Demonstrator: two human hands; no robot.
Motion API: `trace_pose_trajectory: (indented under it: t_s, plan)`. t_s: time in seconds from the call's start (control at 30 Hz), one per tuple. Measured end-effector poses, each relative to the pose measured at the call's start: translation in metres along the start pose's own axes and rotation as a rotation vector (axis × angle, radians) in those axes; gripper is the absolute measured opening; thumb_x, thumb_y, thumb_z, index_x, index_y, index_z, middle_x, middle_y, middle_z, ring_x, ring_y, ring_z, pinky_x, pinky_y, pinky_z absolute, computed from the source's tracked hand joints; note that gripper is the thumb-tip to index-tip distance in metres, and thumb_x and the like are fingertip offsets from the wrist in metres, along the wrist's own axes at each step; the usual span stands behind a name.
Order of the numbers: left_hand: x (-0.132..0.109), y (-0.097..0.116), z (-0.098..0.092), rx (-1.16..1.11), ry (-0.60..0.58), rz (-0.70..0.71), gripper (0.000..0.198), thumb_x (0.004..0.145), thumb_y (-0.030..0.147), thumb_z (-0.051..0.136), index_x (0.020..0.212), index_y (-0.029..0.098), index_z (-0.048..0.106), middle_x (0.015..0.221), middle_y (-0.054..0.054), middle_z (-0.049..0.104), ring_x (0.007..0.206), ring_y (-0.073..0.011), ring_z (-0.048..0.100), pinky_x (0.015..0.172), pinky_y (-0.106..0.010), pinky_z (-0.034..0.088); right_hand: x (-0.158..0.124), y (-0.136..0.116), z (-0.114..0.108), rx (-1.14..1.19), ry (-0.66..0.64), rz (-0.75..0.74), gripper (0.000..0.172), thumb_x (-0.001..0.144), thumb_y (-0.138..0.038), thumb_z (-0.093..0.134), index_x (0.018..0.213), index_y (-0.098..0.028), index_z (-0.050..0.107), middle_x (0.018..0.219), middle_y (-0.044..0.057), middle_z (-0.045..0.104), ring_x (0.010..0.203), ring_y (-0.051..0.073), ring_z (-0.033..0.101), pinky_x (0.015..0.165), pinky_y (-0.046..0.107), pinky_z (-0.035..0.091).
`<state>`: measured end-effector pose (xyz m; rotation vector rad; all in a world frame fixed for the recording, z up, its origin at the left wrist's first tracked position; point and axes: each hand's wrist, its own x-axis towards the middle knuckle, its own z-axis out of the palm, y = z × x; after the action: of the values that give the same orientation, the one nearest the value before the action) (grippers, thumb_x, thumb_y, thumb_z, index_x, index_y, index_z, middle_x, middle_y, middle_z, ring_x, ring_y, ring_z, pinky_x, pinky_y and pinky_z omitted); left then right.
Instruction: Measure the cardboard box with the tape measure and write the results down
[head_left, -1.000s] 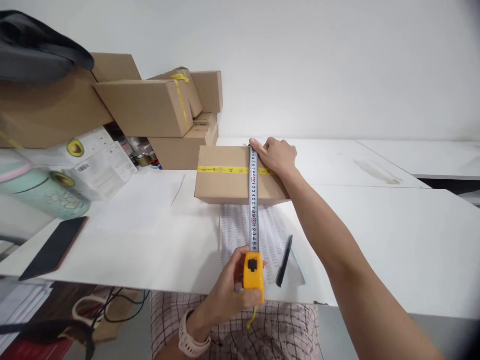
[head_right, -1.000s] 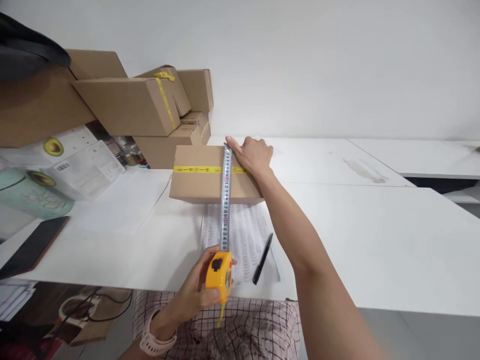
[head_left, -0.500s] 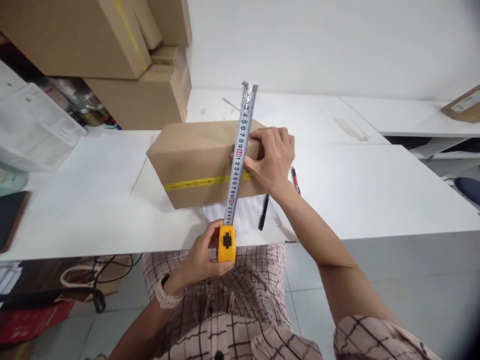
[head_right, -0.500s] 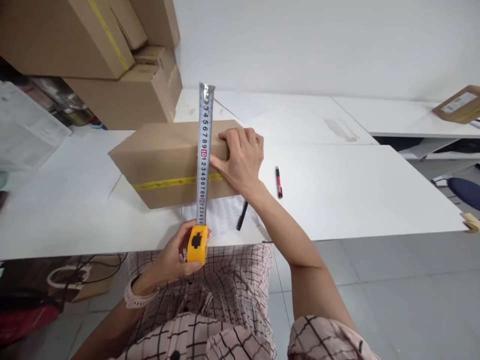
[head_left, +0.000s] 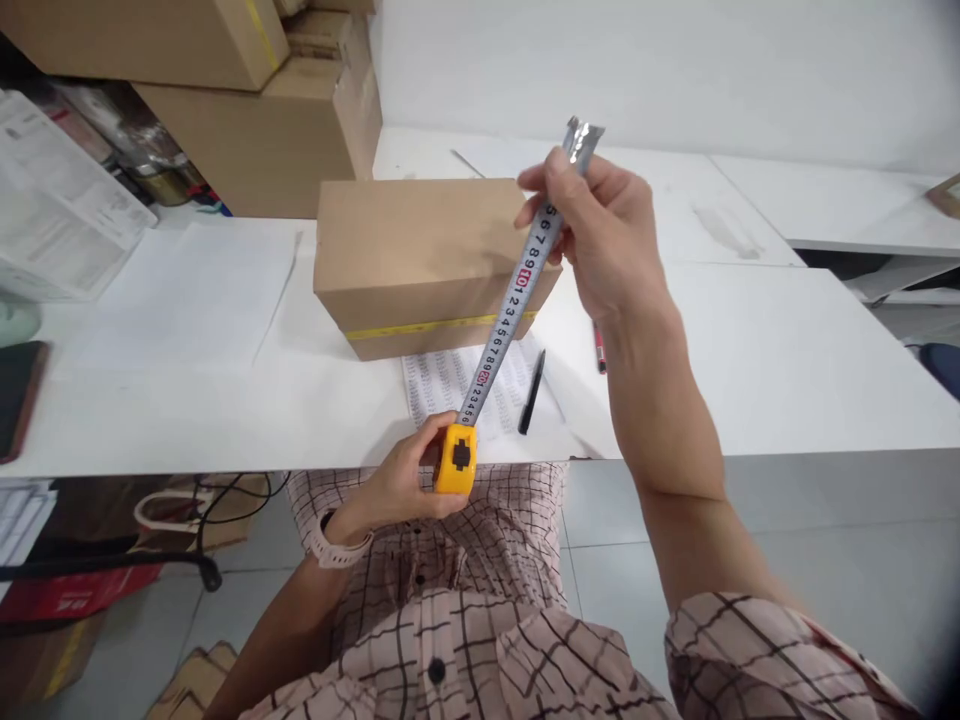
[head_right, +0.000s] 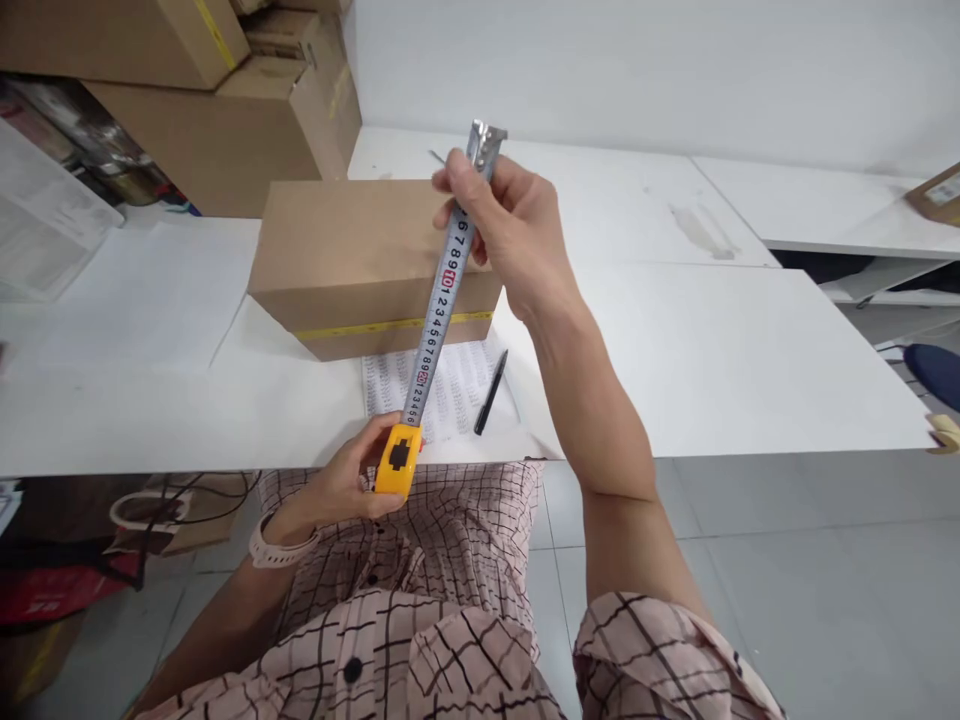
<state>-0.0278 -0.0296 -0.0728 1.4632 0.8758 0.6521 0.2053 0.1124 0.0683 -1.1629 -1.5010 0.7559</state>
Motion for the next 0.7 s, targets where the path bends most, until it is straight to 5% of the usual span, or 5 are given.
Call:
trace_pose_trajectory:
  t_s: [0.23,0.43,0.57,0.7]
  plan:
    - [0.002,-0.012,0.004,-0.221,0.164,0.053,0.095,0.071,0.031,0.085,0.151,0.034,0.033,0.127,-0.008,0.056,0.112,-0.0251,0.060,0.092,-0.038,0.053,-0.038,0.016,0.006,0.083,-0.028,0.070,0.043,0.088,-0.062,0.064,0.073,-0.022,0.067,0.060,-0.002,0.062,0.046,0.009,0.051,0.045,0.026,0.044]
    - [0.008,-0.018,0.005,-0.394,0.159,0.106,0.095,0.077,0.034,0.082,0.152,0.036,0.025,0.124,-0.007,0.057,0.114,-0.0248,0.060,0.092,-0.037,0.051,-0.114,0.058,0.033,-0.028,-0.255,0.329,0.057,0.086,-0.072,0.057,0.059,-0.022,0.059,0.050,-0.001,0.057,0.047,0.011,0.051,0.046,0.027,0.039]
    - [0.006,-0.017,0.004,-0.347,0.180,0.090,0.092,0.078,0.035,0.082,0.151,0.034,0.026,0.126,-0.008,0.057,0.111,-0.0239,0.061,0.092,-0.036,0.051,-0.132,0.071,0.026,-0.212,-0.457,0.307,0.063,0.091,-0.072,0.048,0.054,-0.022,0.050,0.054,0.001,0.057,0.051,0.012,0.049,0.051,0.029,0.034]
    - [0.007,-0.016,0.006,-0.299,0.218,0.101,0.086,0.079,0.036,0.079,0.149,0.033,0.028,0.124,-0.009,0.058,0.107,-0.0231,0.062,0.086,-0.035,0.054,-0.130,0.085,0.003,-0.657,-0.285,0.309,0.054,0.095,-0.067,0.044,0.063,-0.024,0.046,0.054,0.000,0.053,0.051,0.013,0.044,0.054,0.031,0.029]
